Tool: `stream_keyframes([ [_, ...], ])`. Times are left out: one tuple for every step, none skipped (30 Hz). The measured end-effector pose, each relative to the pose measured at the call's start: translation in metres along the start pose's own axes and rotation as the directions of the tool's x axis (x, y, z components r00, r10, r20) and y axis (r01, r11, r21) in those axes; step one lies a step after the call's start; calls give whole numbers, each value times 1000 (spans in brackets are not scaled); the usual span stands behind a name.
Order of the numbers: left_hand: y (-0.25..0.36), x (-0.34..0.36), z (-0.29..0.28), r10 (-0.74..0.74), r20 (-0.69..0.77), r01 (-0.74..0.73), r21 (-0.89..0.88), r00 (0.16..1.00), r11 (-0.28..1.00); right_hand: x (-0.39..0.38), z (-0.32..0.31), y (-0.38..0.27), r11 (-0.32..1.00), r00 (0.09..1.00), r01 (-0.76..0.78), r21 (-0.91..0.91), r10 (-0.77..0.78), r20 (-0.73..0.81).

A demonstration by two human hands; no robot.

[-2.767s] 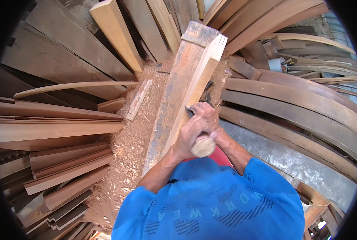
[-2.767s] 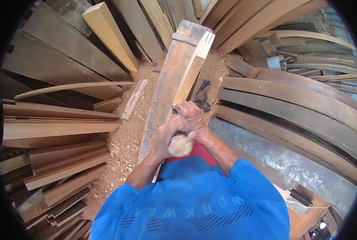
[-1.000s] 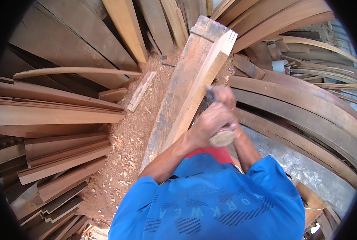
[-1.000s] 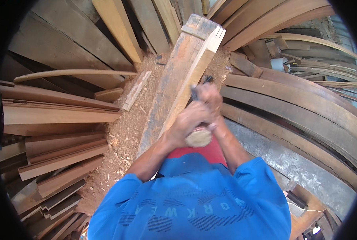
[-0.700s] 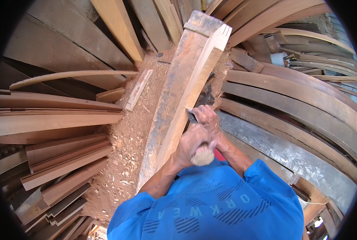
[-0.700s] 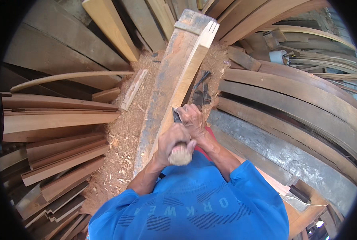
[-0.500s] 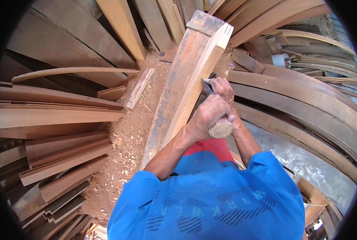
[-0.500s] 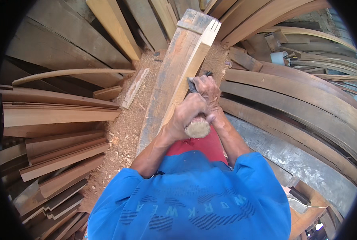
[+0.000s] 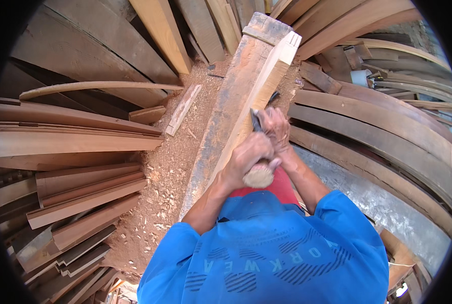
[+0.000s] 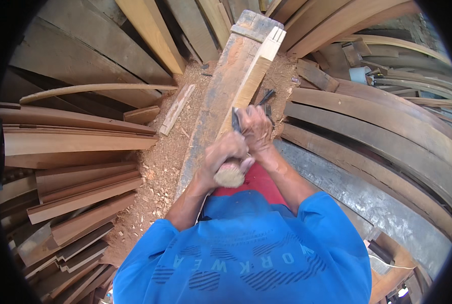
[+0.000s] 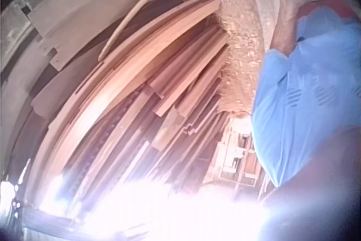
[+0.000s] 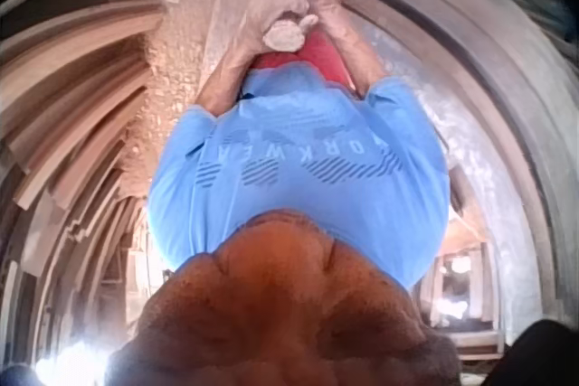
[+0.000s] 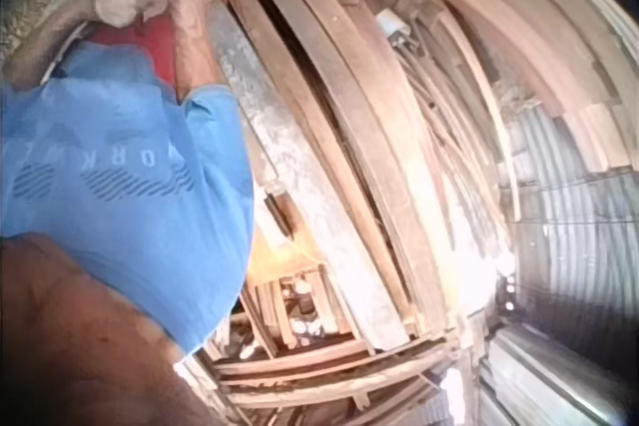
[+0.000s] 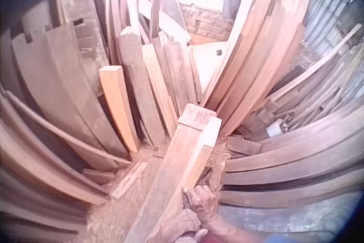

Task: The person shapes a piece of wood using a chisel and a mallet by striking the tool to remove material. They also use a saw to cut through the wood and move the piece to different positions on the workbench.

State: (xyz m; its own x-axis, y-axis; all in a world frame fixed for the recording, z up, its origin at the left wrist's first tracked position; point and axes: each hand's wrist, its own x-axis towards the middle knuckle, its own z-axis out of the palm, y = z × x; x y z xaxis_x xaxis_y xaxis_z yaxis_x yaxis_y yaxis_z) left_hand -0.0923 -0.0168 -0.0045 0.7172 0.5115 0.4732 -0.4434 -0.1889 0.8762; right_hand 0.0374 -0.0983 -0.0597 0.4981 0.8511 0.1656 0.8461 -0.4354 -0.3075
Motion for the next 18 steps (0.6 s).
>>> stream_keyframes([
  [5,-15,-5,-14,26,14,-1,1000,1000,-17,7,-14,998,997,-57,-15,57,45],
  [13,-31,-8,-70,9,70,2,998,998,-40,18,-21,999,996,-33,27,31,79],
  [25,-42,-11,-111,-4,111,-7,994,994,-47,9,-34,997,995,-32,73,25,93],
  [31,-47,-13,-151,-16,151,-17,988,988,-49,2,-43,992,994,-33,118,21,105],
  [30,-41,-12,-140,-54,141,13,989,990,-45,1,-39,989,993,1,147,-18,117],
  [27,-33,-9,-149,-44,148,-20,988,989,-41,4,-30,984,990,34,177,-57,128],
  [24,-23,-6,-158,-34,156,-52,987,986,-34,3,-21,976,986,67,206,-97,139],
  [20,-10,-5,-166,-25,164,-83,986,983,-17,-3,-13,987,991,65,145,-81,102],
  [18,1,-4,-58,9,58,-44,998,997,-7,-7,-8,994,995,48,94,-56,86],
  [16,-1,-6,-54,-22,53,-36,998,998,1,-11,-7,999,997,30,43,-33,68],
  [10,-5,-8,-56,-39,55,-32,998,998,4,-11,-11,999,996,11,37,-14,83],
  [6,-9,-9,-58,-56,57,-28,997,998,-7,0,-15,999,995,-8,45,4,102],
  [12,-24,-9,-61,-71,58,-48,996,997,-27,14,-22,998,993,-28,52,22,120],
  [16,-36,-12,-66,-55,67,19,996,998,-40,21,-30,997,990,-43,62,34,138],
  [26,-42,-12,-115,-84,117,12,990,993,-49,15,-44,994,989,-44,103,30,142],
  [32,-44,-12,-165,-110,166,2,980,986,-47,13,-42,992,982,-30,124,6,188],
  [31,-37,-12,-179,-101,181,4,979,984,-42,13,-35,990,975,3,144,-34,220],
  [28,-27,-10,-195,-90,196,5,977,981,-37,12,-26,986,965,33,163,-74,251],
])
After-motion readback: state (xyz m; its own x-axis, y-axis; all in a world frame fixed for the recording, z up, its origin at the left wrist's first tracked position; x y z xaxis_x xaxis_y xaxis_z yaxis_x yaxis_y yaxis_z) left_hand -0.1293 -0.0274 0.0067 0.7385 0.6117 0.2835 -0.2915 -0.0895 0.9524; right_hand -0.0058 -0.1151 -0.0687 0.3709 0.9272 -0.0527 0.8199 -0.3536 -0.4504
